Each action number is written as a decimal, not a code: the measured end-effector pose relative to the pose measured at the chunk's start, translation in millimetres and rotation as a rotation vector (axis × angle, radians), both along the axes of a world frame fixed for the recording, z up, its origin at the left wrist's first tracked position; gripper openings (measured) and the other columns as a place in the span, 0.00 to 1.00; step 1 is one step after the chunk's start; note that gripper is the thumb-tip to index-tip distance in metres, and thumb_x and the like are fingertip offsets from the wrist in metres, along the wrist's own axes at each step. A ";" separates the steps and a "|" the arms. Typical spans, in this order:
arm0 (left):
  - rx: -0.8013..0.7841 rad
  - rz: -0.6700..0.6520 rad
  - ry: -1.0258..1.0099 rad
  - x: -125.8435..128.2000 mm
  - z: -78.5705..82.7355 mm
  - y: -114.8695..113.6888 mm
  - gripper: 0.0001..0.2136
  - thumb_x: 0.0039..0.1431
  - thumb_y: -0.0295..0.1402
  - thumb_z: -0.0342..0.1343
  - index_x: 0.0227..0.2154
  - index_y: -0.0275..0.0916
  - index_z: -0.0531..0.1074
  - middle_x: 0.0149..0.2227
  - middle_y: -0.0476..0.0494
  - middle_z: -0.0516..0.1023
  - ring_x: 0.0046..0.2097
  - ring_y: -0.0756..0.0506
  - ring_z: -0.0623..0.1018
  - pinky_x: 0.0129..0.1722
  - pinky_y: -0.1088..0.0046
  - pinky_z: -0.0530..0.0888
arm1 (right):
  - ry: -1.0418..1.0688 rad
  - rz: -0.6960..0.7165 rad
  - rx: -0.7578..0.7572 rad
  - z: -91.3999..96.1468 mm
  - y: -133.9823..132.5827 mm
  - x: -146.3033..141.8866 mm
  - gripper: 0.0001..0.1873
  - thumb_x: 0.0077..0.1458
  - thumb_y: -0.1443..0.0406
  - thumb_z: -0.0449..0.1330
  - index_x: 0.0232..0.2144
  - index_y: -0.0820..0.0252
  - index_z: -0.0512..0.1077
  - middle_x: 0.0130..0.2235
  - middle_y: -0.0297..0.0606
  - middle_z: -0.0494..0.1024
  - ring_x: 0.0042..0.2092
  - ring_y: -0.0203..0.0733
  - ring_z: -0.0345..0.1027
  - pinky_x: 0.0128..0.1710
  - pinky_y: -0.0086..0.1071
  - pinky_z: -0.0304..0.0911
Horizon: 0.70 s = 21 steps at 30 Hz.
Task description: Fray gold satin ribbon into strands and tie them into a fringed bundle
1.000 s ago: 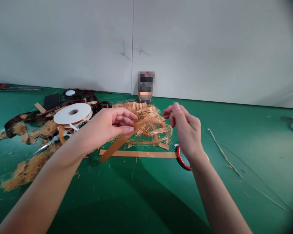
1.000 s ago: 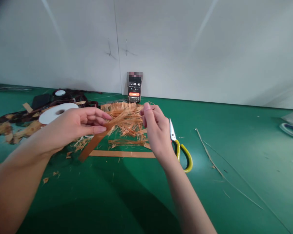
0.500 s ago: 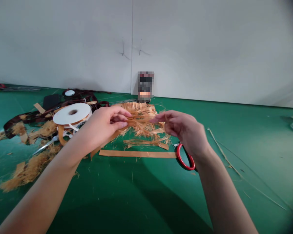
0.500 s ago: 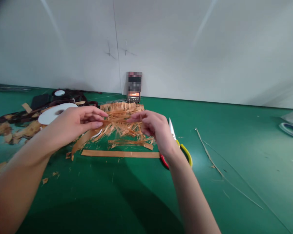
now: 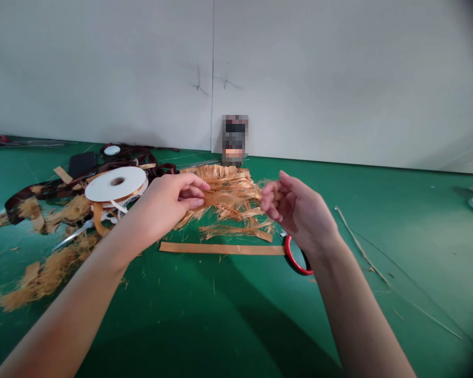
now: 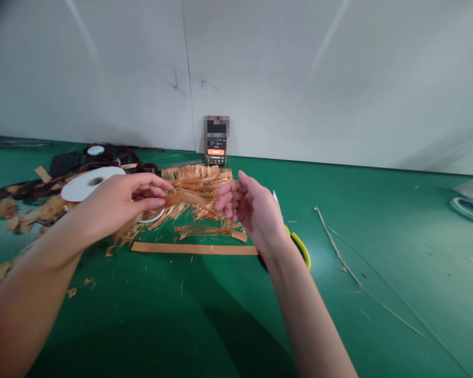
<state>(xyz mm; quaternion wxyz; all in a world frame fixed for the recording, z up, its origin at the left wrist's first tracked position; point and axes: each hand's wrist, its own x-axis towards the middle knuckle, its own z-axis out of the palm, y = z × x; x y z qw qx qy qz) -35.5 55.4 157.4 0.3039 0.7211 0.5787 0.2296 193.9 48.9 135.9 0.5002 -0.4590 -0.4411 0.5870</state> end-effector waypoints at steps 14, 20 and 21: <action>-0.037 -0.050 0.007 -1.6 -3.4 2.0 0.09 0.55 0.33 0.54 0.38 0.43 0.74 0.38 0.46 0.82 0.41 0.45 0.81 0.41 0.72 0.75 | -0.854 -0.236 0.703 -27.1 3.4 -12.4 0.11 0.54 0.65 0.60 0.20 0.57 0.67 0.60 0.45 0.68 0.63 0.53 0.59 0.62 0.50 0.54; 0.025 -0.014 0.058 -6.1 -5.0 2.9 0.10 0.55 0.33 0.54 0.40 0.44 0.75 0.39 0.46 0.82 0.41 0.43 0.80 0.41 0.70 0.75 | -0.076 -0.085 0.328 -10.2 1.4 -9.1 0.27 0.62 0.52 0.49 0.14 0.54 0.53 0.47 0.42 0.80 0.58 0.47 0.66 0.58 0.45 0.61; 0.031 -0.009 0.067 -5.8 -4.5 2.9 0.10 0.55 0.32 0.53 0.40 0.43 0.75 0.39 0.46 0.82 0.41 0.44 0.80 0.42 0.70 0.75 | 0.015 -0.043 0.298 -7.2 1.4 -6.6 0.28 0.62 0.50 0.48 0.14 0.54 0.52 0.47 0.43 0.79 0.58 0.47 0.67 0.56 0.44 0.64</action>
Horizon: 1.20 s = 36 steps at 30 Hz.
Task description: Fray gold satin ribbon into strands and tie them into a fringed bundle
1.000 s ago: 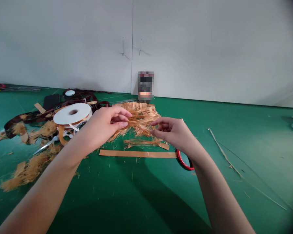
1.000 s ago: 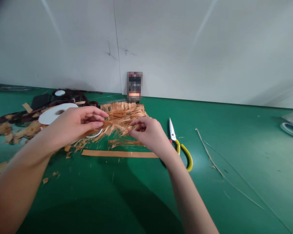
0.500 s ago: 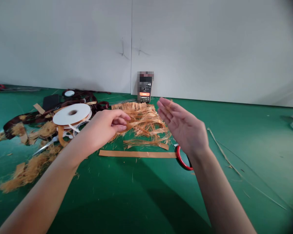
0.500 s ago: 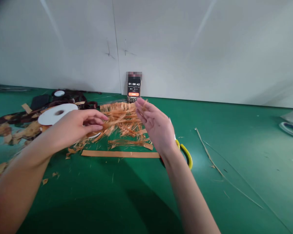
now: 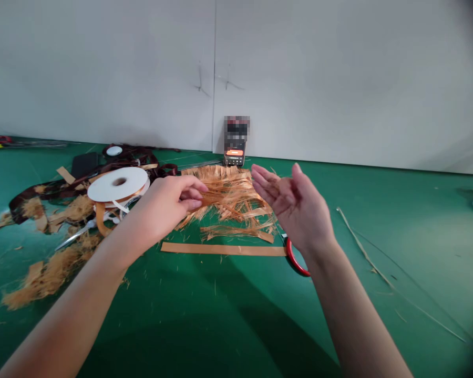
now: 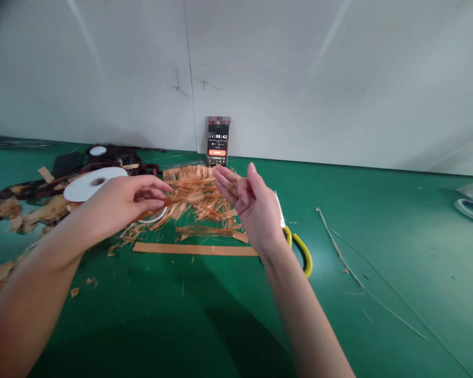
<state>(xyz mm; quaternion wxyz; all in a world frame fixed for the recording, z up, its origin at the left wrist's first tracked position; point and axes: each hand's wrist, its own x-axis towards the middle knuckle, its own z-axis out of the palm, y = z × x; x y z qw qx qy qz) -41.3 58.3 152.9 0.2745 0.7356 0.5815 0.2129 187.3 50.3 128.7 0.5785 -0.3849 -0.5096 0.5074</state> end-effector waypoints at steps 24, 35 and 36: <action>0.003 0.033 -0.077 10.2 9.5 -3.8 0.09 0.53 0.31 0.55 0.37 0.42 0.75 0.36 0.46 0.82 0.41 0.44 0.80 0.41 0.71 0.75 | -0.044 0.304 -0.195 8.9 -5.2 2.2 0.26 0.54 0.61 0.48 0.56 0.53 0.66 0.50 0.40 0.77 0.21 0.33 0.50 0.24 0.34 0.53; 0.076 0.093 -0.026 1.2 2.1 1.2 0.08 0.52 0.32 0.55 0.36 0.41 0.75 0.32 0.46 0.81 0.36 0.44 0.80 0.39 0.70 0.73 | 0.136 0.028 -0.146 4.2 -2.9 3.1 0.08 0.46 0.68 0.55 0.24 0.59 0.74 0.16 0.26 0.50 0.19 0.31 0.37 0.19 0.33 0.36; 0.077 0.102 -0.012 1.1 2.2 1.5 0.09 0.52 0.33 0.54 0.36 0.41 0.75 0.33 0.45 0.81 0.36 0.44 0.80 0.39 0.69 0.73 | 0.170 0.070 -0.159 5.0 -2.6 6.2 0.09 0.44 0.69 0.53 0.19 0.59 0.72 0.16 0.26 0.48 0.19 0.31 0.35 0.18 0.32 0.35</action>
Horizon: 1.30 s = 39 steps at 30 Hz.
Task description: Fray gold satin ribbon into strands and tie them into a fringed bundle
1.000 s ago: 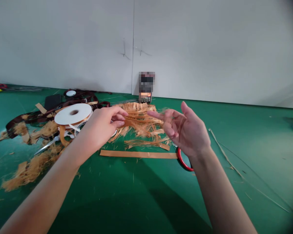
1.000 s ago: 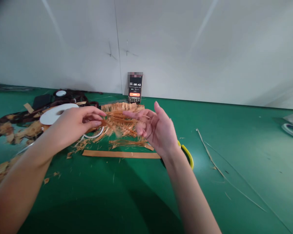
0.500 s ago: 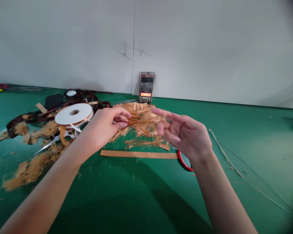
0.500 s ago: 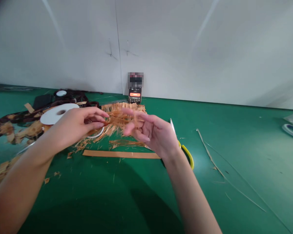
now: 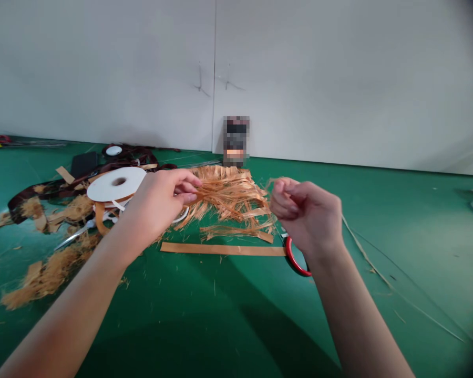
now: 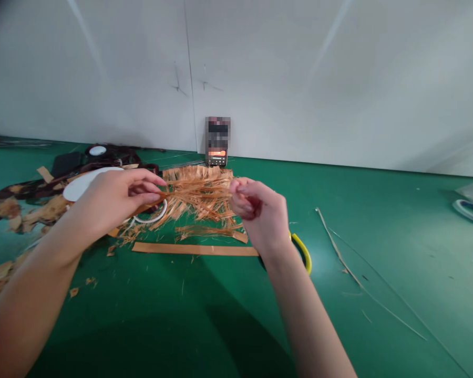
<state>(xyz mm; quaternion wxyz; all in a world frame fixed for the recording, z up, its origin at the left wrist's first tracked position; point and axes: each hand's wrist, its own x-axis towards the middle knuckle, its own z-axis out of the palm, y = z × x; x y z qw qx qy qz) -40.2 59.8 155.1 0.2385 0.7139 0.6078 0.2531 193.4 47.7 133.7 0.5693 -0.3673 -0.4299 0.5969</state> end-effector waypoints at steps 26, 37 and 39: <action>-0.034 -0.084 0.035 -2.2 -7.6 1.8 0.09 0.52 0.32 0.54 0.36 0.44 0.76 0.34 0.48 0.81 0.38 0.45 0.81 0.37 0.72 0.75 | -0.322 -0.366 0.302 -14.0 5.2 -9.5 0.24 0.61 0.55 0.52 0.15 0.55 0.57 0.44 0.41 0.80 0.53 0.45 0.71 0.55 0.41 0.64; 0.084 0.048 0.010 1.5 -3.7 3.7 0.08 0.52 0.31 0.57 0.35 0.42 0.76 0.33 0.47 0.81 0.35 0.46 0.80 0.38 0.72 0.73 | -0.349 0.092 -0.125 9.6 -2.9 6.1 0.30 0.58 0.41 0.46 0.37 0.58 0.74 0.35 0.42 0.81 0.16 0.27 0.43 0.15 0.31 0.42; 0.073 0.031 -0.040 2.5 -3.0 4.3 0.08 0.51 0.32 0.57 0.35 0.42 0.76 0.34 0.48 0.82 0.36 0.46 0.80 0.38 0.73 0.73 | -0.536 0.176 -0.194 5.2 -2.6 5.2 0.29 0.56 0.43 0.52 0.36 0.62 0.76 0.23 0.36 0.75 0.17 0.28 0.44 0.17 0.31 0.43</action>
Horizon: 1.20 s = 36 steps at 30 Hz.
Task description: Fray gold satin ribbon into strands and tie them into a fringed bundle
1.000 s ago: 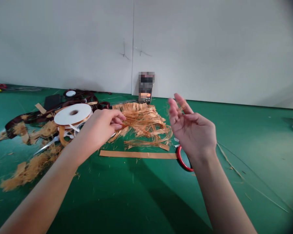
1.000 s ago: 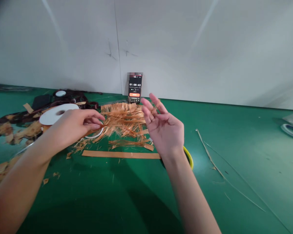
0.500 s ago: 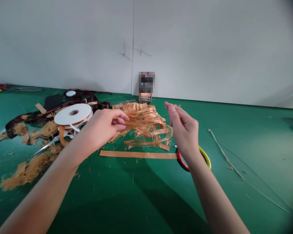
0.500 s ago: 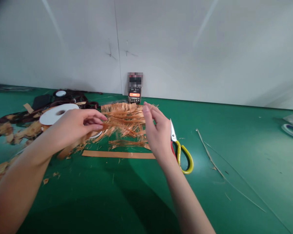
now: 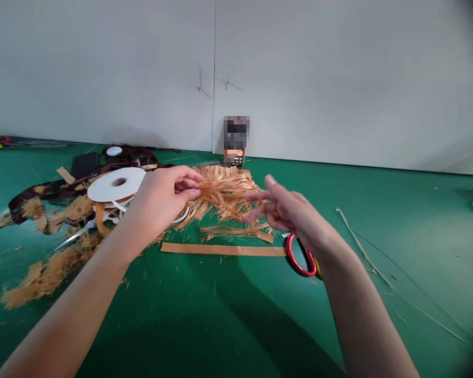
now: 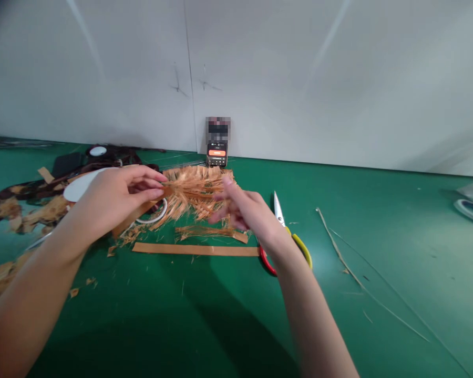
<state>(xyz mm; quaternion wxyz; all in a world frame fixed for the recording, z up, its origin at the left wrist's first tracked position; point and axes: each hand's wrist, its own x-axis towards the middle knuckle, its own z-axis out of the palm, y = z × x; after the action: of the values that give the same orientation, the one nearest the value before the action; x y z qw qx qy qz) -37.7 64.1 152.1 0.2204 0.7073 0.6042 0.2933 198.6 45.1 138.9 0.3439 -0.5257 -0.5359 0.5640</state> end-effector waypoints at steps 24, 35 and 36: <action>-0.105 -0.084 0.096 -3.1 -4.1 -0.3 0.08 0.52 0.33 0.56 0.35 0.43 0.76 0.33 0.46 0.83 0.37 0.44 0.81 0.38 0.70 0.75 | -0.678 -0.294 1.025 -27.3 8.3 -4.7 0.07 0.54 0.70 0.56 0.35 0.57 0.72 0.60 0.44 0.68 0.63 0.52 0.58 0.60 0.51 0.55; -0.109 -0.091 0.082 2.1 -1.5 -2.7 0.07 0.51 0.31 0.56 0.34 0.41 0.76 0.31 0.46 0.82 0.36 0.44 0.81 0.38 0.72 0.74 | 0.258 -0.195 0.469 -18.8 3.2 -18.0 0.14 0.61 0.57 0.53 0.40 0.54 0.76 0.53 0.36 0.77 0.58 0.42 0.67 0.59 0.42 0.63; -0.114 -0.091 0.079 2.8 -0.7 -3.3 0.07 0.51 0.31 0.56 0.34 0.41 0.76 0.31 0.46 0.82 0.36 0.44 0.81 0.38 0.71 0.74 | 0.301 -0.159 0.442 -18.3 3.3 -18.3 0.14 0.61 0.58 0.53 0.38 0.55 0.76 0.54 0.37 0.76 0.58 0.43 0.66 0.59 0.42 0.63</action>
<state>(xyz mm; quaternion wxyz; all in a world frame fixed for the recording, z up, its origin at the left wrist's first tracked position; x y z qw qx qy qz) -34.9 60.7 151.4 0.2494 0.7315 0.5954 0.2197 180.3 48.5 120.7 0.5692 -0.3889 -0.5457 0.4764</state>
